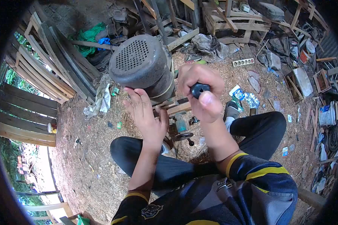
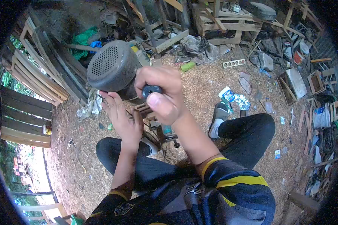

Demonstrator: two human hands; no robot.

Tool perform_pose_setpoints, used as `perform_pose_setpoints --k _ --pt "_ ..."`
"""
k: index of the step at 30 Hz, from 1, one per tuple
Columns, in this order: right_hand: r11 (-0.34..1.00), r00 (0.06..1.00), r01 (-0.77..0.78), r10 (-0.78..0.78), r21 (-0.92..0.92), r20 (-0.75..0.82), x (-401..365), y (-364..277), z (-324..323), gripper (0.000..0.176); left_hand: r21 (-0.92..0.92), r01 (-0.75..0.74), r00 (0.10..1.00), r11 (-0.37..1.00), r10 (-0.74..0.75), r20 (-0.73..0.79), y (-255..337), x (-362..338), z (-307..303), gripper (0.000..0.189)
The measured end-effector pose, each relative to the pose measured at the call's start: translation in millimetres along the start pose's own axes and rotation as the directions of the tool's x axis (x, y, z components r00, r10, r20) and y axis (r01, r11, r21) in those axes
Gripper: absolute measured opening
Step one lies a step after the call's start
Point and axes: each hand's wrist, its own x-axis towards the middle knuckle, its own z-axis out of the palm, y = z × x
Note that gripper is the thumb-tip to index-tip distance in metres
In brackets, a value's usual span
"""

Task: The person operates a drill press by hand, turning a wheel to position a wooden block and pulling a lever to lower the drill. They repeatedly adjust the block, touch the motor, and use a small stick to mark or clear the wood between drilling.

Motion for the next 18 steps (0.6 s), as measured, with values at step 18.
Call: perform_pose_setpoints --k 18 --pt "0.993 0.991 -0.018 0.002 -0.116 -0.134 -32.1 5.9 9.5 0.041 -0.338 -0.002 0.994 0.941 -0.034 -0.1 -92.0 -22.5 -57.8 0.039"
